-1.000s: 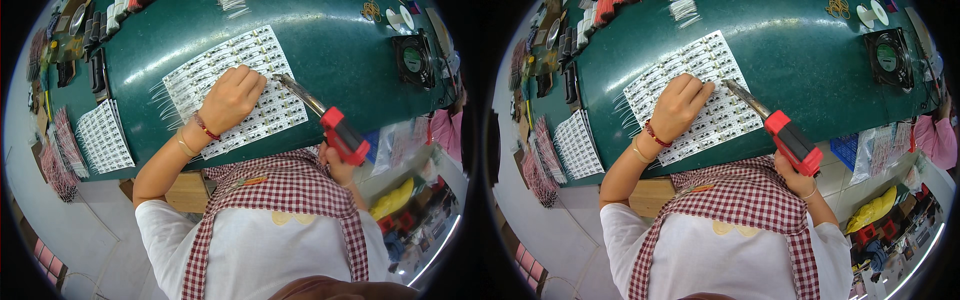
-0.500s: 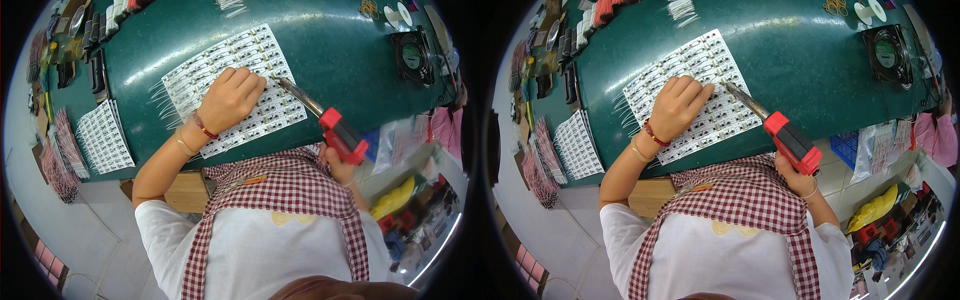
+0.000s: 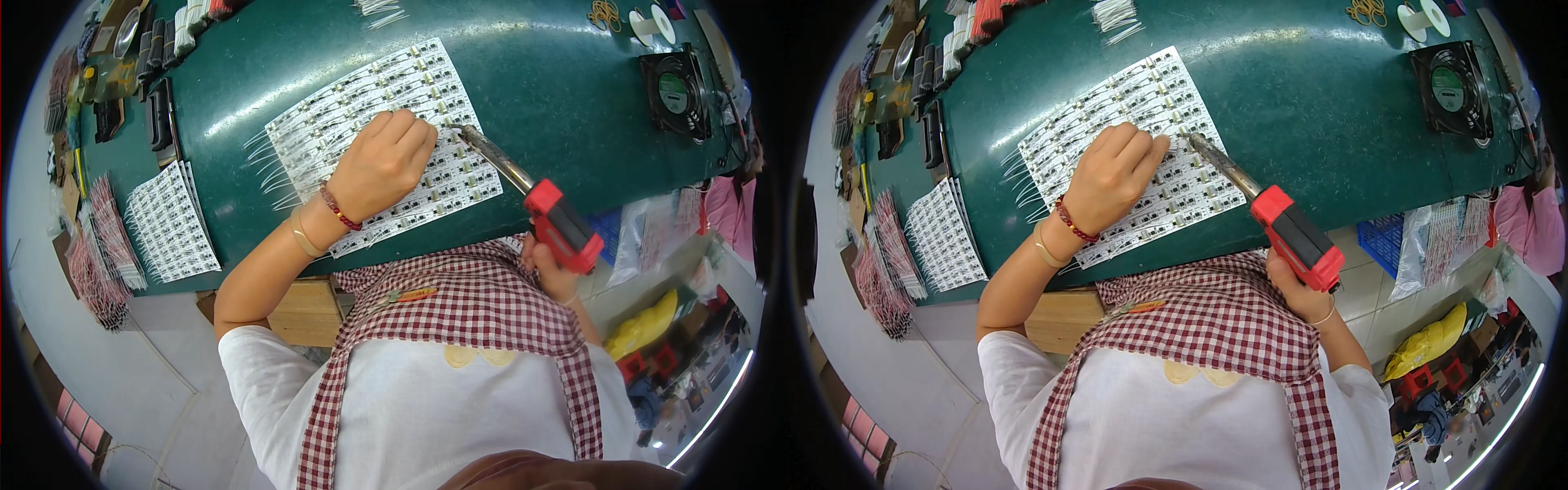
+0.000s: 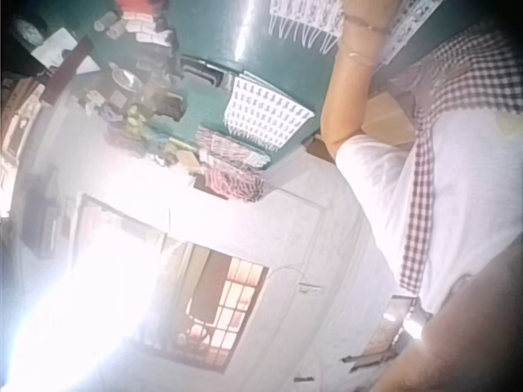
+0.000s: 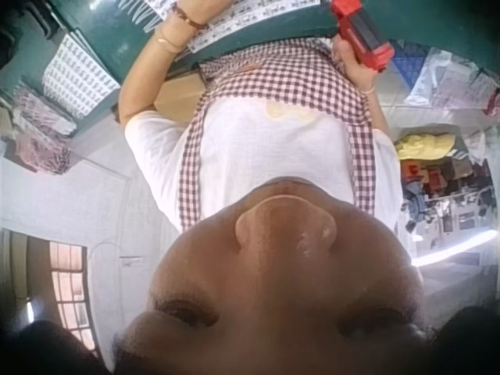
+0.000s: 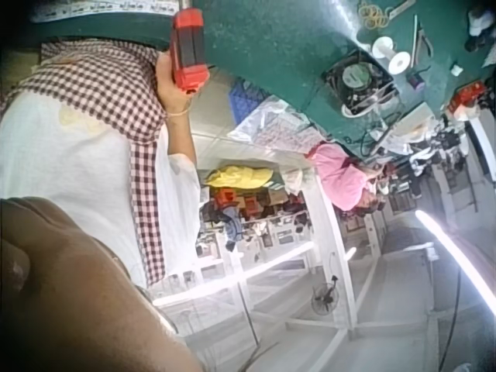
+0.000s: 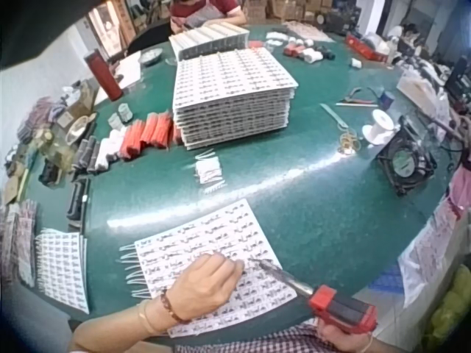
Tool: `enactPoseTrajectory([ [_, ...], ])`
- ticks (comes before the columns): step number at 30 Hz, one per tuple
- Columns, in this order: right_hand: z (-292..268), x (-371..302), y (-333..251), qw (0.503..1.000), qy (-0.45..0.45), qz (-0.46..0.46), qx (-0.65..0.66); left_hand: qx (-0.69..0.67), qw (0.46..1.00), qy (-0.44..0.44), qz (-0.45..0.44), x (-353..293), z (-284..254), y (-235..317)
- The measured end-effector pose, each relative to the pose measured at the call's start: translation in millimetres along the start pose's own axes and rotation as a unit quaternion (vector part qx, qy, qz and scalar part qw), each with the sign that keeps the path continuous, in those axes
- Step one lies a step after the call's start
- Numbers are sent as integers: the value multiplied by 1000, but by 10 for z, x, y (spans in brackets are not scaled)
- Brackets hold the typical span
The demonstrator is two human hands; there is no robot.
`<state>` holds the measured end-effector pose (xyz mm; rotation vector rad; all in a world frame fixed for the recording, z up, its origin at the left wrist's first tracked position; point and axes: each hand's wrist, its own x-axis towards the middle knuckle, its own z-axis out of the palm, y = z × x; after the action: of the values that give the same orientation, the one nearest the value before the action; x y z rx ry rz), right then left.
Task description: The person assembles electronic components onto LED lighting strips by hand, then solders them in place with a soldering iron and solder wire.
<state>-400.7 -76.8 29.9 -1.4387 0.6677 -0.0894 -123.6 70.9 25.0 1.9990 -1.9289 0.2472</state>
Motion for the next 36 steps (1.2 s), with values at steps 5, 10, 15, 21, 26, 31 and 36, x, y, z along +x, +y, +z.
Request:
enactPoseTrajectory([
  [5, 19, 0, -95, 1000, -3, 12, 21, 36, 999, -30, -26, -17, -14, 49],
  [10, 3, -17, -88, 999, -5, 6, 31, 33, 998, -7, -48, -39, -40, 79],
  [15, 1, -39, -56, 999, 3, 16, 41, 32, 998, 48, -18, -32, -3, 83],
  [21, -25, -38, 17, 1000, -21, 8, 12, -20, 999, 10, -36, -51, -2, 134],
  [26, 6, -49, 72, 1000, -3, -6, -2, -42, 998, 17, -43, -54, 20, 133],
  [31, 3, -33, 70, 1000, -6, -10, -8, -58, 997, 25, -53, -65, 32, 122],
  [36, -26, -31, 130, 999, -9, -37, -20, -62, 997, 14, -51, -31, 15, 121],
])
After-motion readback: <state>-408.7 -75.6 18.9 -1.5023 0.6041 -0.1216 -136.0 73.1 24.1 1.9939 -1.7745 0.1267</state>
